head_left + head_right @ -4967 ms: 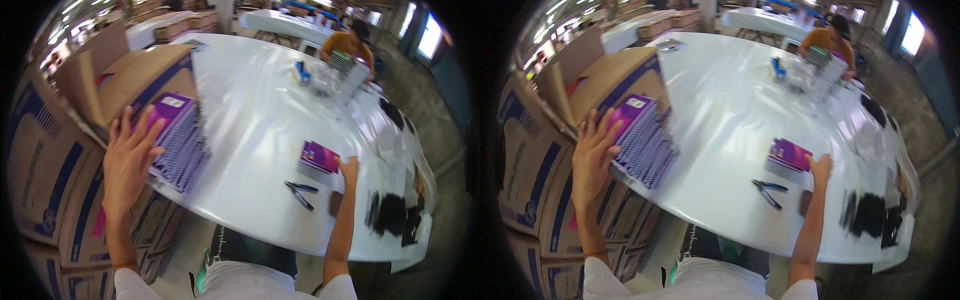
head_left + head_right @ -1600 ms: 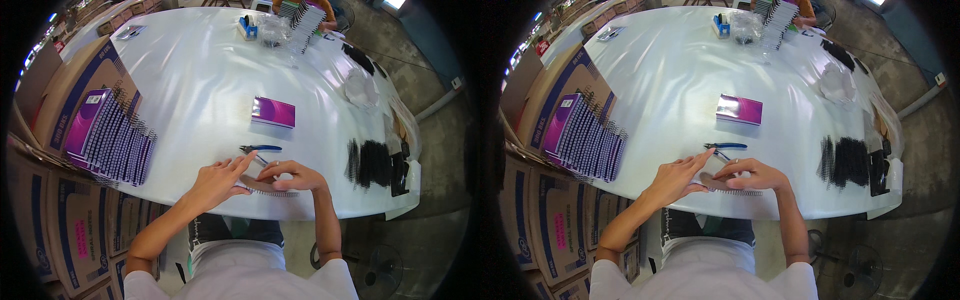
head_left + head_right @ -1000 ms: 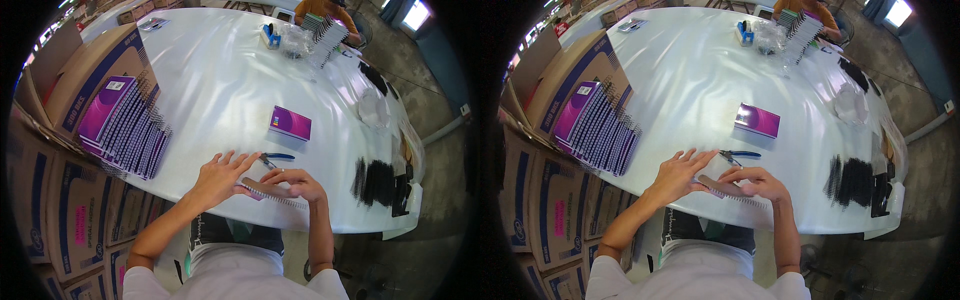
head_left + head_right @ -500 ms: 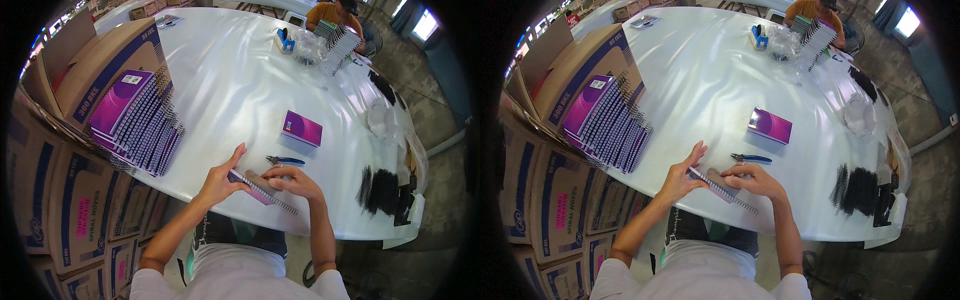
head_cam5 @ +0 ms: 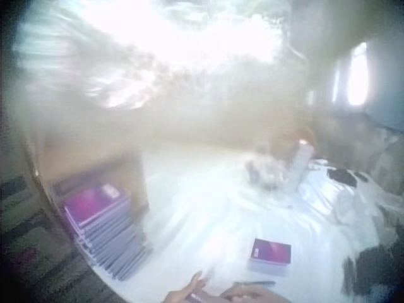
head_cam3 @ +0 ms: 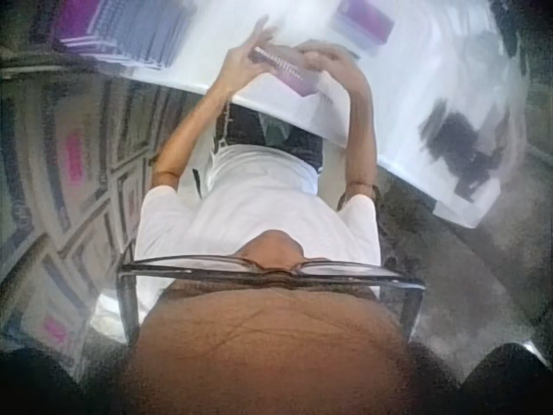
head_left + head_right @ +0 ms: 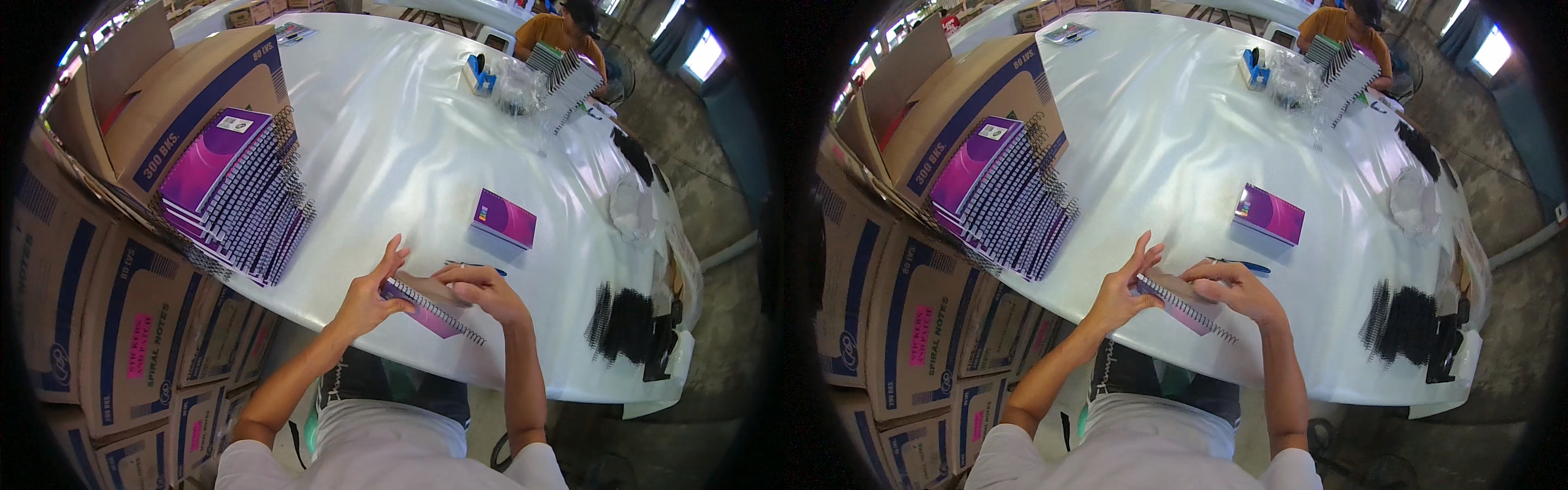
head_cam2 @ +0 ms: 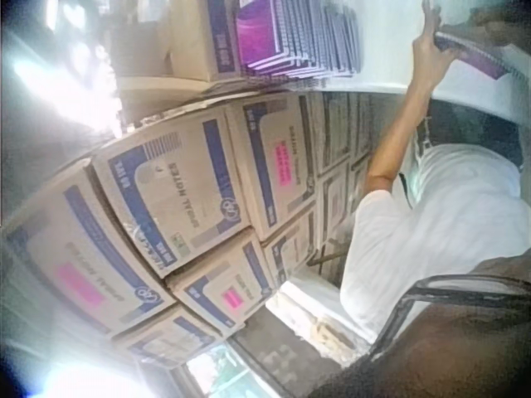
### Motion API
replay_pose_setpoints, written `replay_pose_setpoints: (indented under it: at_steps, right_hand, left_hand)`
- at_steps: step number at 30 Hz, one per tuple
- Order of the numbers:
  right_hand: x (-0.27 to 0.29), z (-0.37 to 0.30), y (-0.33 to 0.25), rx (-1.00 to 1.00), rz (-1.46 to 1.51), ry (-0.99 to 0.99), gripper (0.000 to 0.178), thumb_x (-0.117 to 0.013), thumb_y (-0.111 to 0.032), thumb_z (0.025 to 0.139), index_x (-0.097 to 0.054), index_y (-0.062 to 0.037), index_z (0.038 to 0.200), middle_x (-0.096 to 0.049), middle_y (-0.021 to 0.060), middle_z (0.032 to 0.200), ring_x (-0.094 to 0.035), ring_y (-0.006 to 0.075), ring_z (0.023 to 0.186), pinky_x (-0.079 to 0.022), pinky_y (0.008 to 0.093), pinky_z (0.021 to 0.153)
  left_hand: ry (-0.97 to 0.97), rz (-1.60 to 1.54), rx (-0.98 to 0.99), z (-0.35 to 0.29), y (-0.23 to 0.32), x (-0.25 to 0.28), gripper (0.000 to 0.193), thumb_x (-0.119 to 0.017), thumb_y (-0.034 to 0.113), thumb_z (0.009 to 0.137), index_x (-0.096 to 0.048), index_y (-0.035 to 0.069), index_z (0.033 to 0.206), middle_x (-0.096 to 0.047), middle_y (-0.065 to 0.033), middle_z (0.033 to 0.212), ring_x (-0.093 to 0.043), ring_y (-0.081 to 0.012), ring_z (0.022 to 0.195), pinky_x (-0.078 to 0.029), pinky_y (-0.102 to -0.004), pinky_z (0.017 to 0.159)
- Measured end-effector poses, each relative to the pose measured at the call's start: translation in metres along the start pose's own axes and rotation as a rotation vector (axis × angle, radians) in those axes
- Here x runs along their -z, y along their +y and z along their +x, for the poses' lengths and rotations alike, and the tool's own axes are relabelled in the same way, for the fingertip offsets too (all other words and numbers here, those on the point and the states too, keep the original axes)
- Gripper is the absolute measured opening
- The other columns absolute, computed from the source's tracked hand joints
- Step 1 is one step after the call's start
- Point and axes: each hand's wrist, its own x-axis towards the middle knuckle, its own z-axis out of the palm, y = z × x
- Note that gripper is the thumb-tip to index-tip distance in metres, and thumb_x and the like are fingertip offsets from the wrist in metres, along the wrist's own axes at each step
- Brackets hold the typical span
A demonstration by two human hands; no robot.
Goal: The person assembles spiral notebooks by hand, threading plastic coils through the holes of covers and pages, and cutting the excess coil using a pair of pliers.
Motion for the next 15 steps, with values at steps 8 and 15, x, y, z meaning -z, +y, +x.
replay_pose_setpoints:
  at_steps: [8, 15]
  right_hand:
    - [0.009, -0.03, -0.02, 0.047, -0.347, 0.216, 0.03, -0.07, -0.027, 0.085, -0.074, -0.007, 0.107, -0.067, 0.0085, 0.103, -0.057, 0.0171, 0.095, -0.042, 0.0287, 0.085]
    - [0.058, -0.12, 0.006, -0.275, -1.32, 0.708, 0.032, -0.075, -0.024, 0.081, -0.072, -0.011, 0.109, -0.06, 0.013, 0.121, -0.051, 0.0283, 0.117, -0.034, 0.0438, 0.101]
  left_hand:
    - [-0.207, 0.052, -0.04, 0.0, -0.03, 0.023, 0.078, -0.074, 0.027, 0.085, -0.035, 0.01, 0.15, -0.043, -0.0134, 0.149, -0.039, -0.0231, 0.138, -0.037, -0.0343, 0.111]
    - [-0.086, -0.072, 0.222, 0.006, 0.016, 0.024, 0.045, -0.067, 0.023, 0.091, -0.059, 0.006, 0.132, -0.053, -0.0076, 0.143, -0.04, -0.0303, 0.139, -0.036, -0.0387, 0.109]
